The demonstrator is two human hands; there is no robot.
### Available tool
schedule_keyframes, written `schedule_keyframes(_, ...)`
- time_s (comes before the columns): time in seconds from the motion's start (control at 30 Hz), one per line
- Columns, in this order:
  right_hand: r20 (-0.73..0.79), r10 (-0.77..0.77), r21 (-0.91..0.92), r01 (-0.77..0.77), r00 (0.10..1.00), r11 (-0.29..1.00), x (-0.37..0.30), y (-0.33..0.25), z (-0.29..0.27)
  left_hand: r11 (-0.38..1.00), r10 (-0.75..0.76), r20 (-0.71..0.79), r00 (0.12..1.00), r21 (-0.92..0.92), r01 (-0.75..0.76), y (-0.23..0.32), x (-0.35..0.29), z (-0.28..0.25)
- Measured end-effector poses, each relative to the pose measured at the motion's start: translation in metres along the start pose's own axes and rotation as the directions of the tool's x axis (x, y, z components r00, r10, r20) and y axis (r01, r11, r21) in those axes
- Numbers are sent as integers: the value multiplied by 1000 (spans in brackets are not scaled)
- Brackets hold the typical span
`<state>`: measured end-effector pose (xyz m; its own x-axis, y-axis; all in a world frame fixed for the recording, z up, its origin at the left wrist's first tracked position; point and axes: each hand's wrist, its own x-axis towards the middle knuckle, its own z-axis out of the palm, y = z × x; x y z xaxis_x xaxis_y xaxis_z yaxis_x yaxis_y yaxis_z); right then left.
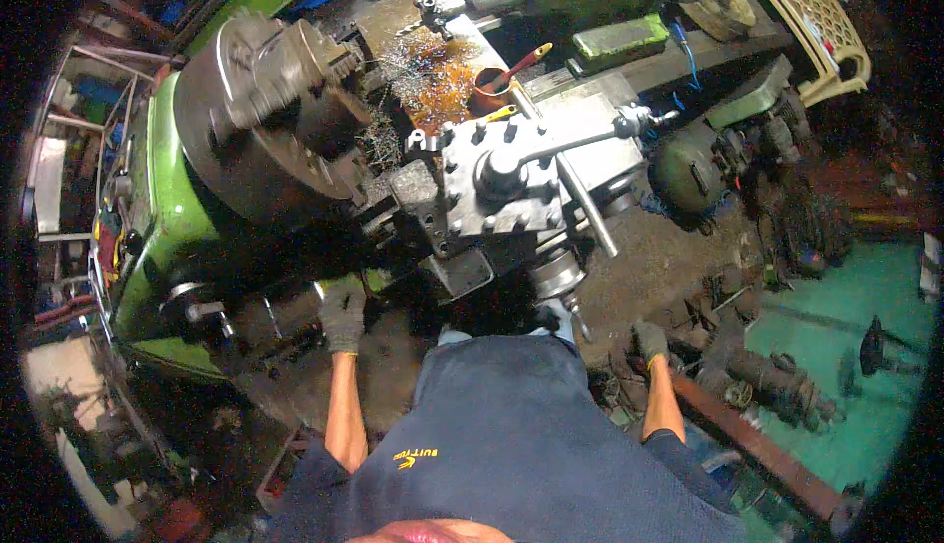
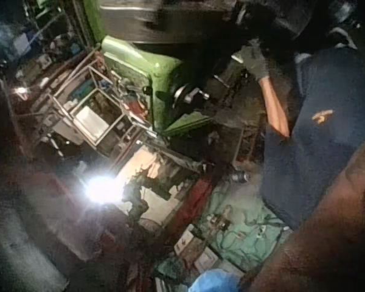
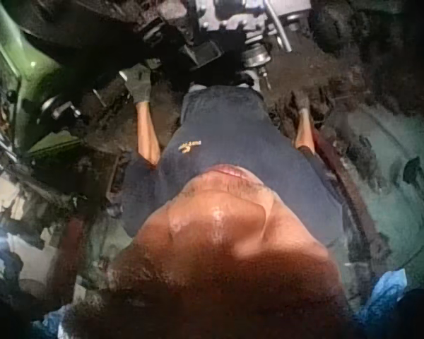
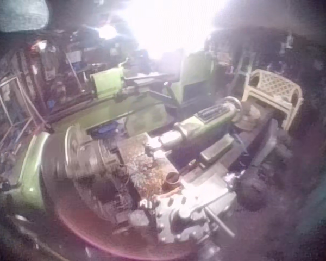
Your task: The person operates a green metal lathe in a workshop, using gloved hands to manipulate the tool post and control levers. They adjust the cutting tool against a rotating metal workpiece, generating metal shavings, and periodically clear debris from the machine bed.
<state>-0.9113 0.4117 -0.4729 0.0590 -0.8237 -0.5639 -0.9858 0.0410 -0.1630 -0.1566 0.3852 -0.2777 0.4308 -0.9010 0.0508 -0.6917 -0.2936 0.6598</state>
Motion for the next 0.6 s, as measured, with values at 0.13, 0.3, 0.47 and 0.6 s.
schedule_keyframes(0.13, -108, 247, 401, -185, 963, 897, 139, 24, -161, 996, 78, -190, 979, -32, -86, 86, 12, 2)
schedule_keyframes(0.3, -627, -132, -88, 99, 767, 991, 304, 19, -348, 965, 261, -344, 902, 56, -257, 227, 48, 12)
schedule_keyframes(0.47, -636, -69, 317, 342, 768, 885, 405, -31, -475, 883, 466, -271, 842, 193, -427, 339, 98, 27)
schedule_keyframes(0.6, -697, -18, 275, 290, 717, 917, 462, -66, -525, 806, 529, -3, 849, 315, -501, 363, 105, 42)
